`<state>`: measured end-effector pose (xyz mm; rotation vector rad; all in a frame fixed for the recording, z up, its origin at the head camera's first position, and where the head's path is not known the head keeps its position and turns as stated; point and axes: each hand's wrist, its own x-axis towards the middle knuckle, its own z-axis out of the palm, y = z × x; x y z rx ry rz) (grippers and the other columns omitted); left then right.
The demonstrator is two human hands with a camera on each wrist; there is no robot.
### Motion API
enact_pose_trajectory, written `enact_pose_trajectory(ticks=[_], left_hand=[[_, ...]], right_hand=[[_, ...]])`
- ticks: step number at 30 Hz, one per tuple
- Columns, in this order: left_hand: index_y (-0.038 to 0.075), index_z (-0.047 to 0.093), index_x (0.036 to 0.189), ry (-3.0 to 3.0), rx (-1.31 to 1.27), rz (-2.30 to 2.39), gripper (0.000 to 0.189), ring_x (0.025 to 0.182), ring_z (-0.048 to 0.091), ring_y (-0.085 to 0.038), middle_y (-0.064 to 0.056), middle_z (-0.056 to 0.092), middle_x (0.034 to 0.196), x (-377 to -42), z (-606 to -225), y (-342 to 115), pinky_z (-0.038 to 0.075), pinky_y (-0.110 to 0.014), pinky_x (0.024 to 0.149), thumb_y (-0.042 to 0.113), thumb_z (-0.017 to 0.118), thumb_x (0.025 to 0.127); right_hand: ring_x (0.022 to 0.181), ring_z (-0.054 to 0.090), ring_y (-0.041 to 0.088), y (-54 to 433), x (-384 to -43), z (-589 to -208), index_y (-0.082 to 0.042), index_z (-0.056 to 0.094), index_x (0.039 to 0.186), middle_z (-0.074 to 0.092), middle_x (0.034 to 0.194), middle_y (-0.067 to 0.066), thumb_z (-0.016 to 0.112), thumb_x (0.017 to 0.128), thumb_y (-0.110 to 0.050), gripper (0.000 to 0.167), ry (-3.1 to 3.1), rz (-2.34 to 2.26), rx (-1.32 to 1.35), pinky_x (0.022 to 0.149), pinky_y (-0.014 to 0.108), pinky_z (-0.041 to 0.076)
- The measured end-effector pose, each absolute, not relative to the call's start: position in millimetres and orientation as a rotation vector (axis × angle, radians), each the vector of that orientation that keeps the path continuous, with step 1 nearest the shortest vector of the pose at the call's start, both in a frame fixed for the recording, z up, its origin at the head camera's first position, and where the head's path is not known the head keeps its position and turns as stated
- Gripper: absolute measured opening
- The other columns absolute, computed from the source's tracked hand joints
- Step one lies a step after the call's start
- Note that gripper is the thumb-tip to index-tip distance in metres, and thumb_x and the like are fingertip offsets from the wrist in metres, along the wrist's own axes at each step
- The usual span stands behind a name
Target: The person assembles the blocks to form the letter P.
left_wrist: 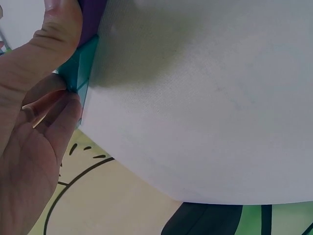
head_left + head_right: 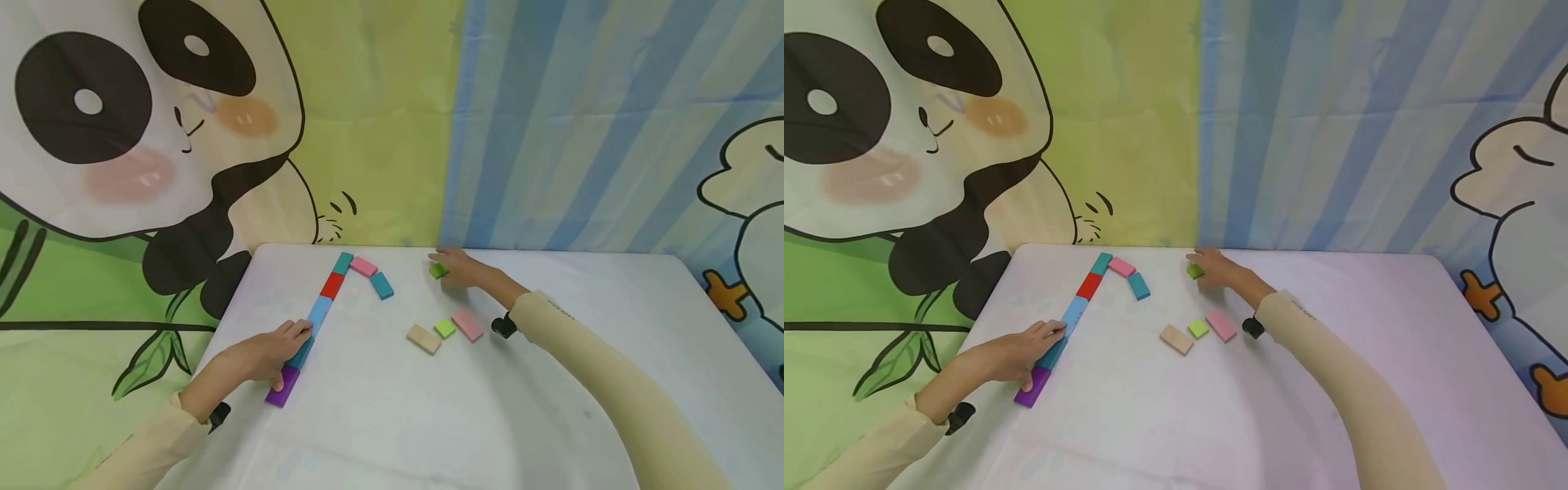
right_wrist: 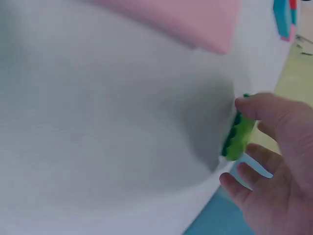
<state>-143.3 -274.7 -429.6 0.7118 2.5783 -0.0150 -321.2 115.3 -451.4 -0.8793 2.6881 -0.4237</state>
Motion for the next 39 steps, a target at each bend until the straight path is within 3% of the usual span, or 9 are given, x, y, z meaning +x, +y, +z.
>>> enact_pose_trajectory(ticks=[6,14,19,27,35,39], left_hand=[[-0.002,0.028,0.148,2.565,0.708,-0.002,0.101,0.134,0.04,-0.032,-0.016,0.029,0.151,-145,-434,-275,0.054,-0.042,0.096,0.021,0.086,0.069],[-0.002,0.028,0.149,2.564,0.688,-0.021,0.101,0.136,0.038,-0.033,-0.017,0.027,0.152,-149,-432,-275,0.053,-0.044,0.097,0.021,0.086,0.07],[-0.002,0.027,0.149,2.551,0.692,-0.018,0.101,0.136,0.039,-0.033,-0.017,0.027,0.152,-148,-431,-275,0.053,-0.043,0.096,0.021,0.086,0.07],[-0.003,0.028,0.148,2.555,0.702,-0.008,0.1,0.134,0.041,-0.033,-0.018,0.028,0.152,-145,-429,-274,0.054,-0.042,0.095,0.02,0.086,0.069],[-0.002,0.028,0.149,2.563,0.703,-0.03,0.101,0.136,0.038,-0.034,-0.017,0.027,0.152,-147,-430,-276,0.054,-0.043,0.096,0.022,0.086,0.07],[-0.001,0.027,0.149,2.552,0.685,-0.013,0.101,0.137,0.037,-0.034,-0.017,0.027,0.152,-147,-429,-275,0.054,-0.042,0.096,0.021,0.085,0.07]], right_hand=[[0.11,0.059,0.032,124,-319,-460,0.0,0.059,0.13,0.061,0.121,0.021,0.065,0.09,-0.004,0.04,2.765,-0.45,-1.036,0.092,0.043,0.051],[0.092,0.058,0.018,89,-283,-446,-0.002,0.062,0.127,0.063,0.11,0.012,0.066,0.091,-0.013,0.038,2.749,-0.533,-1.168,0.082,0.033,0.053],[0.082,0.052,0.011,73,-261,-453,-0.01,0.063,0.123,0.063,0.101,0.004,0.066,0.092,-0.021,0.033,2.686,-0.451,-1.117,0.074,0.025,0.049],[0.087,0.054,0.014,59,-239,-459,-0.007,0.064,0.119,0.062,0.106,0.007,0.071,0.089,-0.026,0.035,2.685,-0.504,-1.016,0.079,0.031,0.051],[0.104,0.058,0.021,50,-229,-460,0.001,0.062,0.122,0.05,0.135,0.016,0.072,0.088,-0.02,0.041,2.644,-0.607,-1.038,0.089,0.035,0.053],[0.117,0.058,0.025,47,-230,-459,0.002,0.062,0.121,0.05,0.141,0.017,0.071,0.089,-0.017,0.038,2.639,-0.581,-1.049,0.098,0.037,0.052]])
